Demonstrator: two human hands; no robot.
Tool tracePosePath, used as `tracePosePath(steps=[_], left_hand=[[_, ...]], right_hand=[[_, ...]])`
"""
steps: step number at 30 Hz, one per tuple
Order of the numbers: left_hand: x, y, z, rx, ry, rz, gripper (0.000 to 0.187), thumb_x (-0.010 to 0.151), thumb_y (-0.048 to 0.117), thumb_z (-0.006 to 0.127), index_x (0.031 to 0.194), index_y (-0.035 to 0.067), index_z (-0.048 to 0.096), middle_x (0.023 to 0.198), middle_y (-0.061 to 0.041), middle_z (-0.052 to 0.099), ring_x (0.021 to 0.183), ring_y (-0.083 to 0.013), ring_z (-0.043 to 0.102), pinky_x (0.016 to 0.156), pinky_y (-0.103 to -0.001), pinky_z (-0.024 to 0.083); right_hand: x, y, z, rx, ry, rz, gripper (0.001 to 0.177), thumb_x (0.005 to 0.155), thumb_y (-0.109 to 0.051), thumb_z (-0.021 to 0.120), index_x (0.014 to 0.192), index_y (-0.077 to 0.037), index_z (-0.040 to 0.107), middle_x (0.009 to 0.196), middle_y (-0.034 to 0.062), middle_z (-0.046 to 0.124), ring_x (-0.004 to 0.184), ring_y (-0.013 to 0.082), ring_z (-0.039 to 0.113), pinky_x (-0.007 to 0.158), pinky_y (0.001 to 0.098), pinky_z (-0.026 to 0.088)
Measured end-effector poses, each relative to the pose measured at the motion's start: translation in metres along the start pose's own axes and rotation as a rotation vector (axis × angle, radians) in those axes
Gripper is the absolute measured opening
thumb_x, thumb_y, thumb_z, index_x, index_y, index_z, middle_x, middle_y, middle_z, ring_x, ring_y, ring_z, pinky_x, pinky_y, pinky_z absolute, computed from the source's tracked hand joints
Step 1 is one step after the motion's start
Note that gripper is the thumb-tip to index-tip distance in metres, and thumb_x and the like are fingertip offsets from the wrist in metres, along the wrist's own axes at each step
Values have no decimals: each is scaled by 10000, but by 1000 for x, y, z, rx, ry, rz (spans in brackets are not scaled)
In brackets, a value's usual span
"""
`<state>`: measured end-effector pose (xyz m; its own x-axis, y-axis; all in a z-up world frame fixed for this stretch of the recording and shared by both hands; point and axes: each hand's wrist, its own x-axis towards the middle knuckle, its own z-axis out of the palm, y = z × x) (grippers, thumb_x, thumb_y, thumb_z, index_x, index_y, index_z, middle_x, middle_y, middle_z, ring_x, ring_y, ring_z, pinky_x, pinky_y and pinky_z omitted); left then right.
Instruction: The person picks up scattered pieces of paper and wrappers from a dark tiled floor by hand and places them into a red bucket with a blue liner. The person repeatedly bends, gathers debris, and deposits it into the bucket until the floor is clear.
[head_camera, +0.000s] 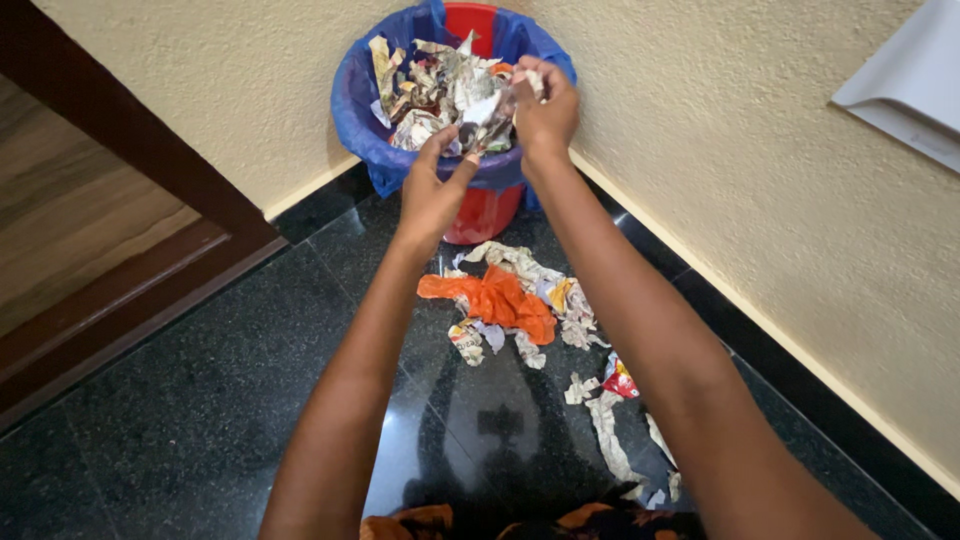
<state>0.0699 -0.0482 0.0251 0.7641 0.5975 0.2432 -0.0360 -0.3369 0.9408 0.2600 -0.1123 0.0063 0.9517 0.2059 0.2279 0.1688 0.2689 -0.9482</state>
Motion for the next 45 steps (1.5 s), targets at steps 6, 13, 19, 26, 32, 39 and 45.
tracePosePath(steps=[6,13,19,26,32,39,45], left_hand=[[0,-1,0,-14,0,10,534,909,245,726,1386,46,595,1392,-151,654,1309,-246,598,1098,-351,437],[-1,2,-1,-22,-22,-26,525,900,190,715,1390,62,581,1331,-134,679,1217,-219,644,1035,-333,474],[-2,-1,-2,2,-38,6,512,879,129,717,1373,70,597,1166,-117,752,1048,-179,718,935,-311,536],[-11,4,-2,-23,34,202,428,926,108,714,1334,32,606,1248,-136,720,1147,-219,695,997,-325,517],[-22,10,-1,77,189,405,364,895,12,693,1248,5,601,1205,-150,675,1121,-291,675,1006,-376,518],[-54,10,19,75,84,361,331,896,-6,647,1224,-5,599,1130,-145,680,945,-237,694,855,-330,567],[-73,-19,56,152,-59,230,344,874,54,692,1195,-6,583,1171,-169,645,1017,-276,704,805,-350,590]], right_hand=[[7,-9,7,-468,-240,-470,246,1044,-234,712,1274,-156,747,1337,141,683,1159,291,686,948,399,552],[-33,-42,13,-965,-620,-34,448,1056,-481,448,1106,-136,730,970,144,755,896,308,744,837,460,565],[-40,-37,7,-1222,-773,-338,532,1087,-489,390,992,-170,805,847,154,745,843,380,690,983,566,404],[-46,-70,-10,-777,-546,-529,185,973,-221,652,1008,-71,754,919,156,725,853,350,702,833,468,520],[-40,-75,-35,-766,-342,-878,103,997,-144,676,1007,-96,766,993,119,755,895,289,680,814,436,532],[-34,-85,-78,-662,-178,-572,127,986,-155,664,1034,-72,747,912,127,737,782,234,710,719,354,555],[-24,-52,-125,-799,-91,-333,157,963,-231,680,1028,-99,734,885,109,761,795,243,741,744,373,564]])
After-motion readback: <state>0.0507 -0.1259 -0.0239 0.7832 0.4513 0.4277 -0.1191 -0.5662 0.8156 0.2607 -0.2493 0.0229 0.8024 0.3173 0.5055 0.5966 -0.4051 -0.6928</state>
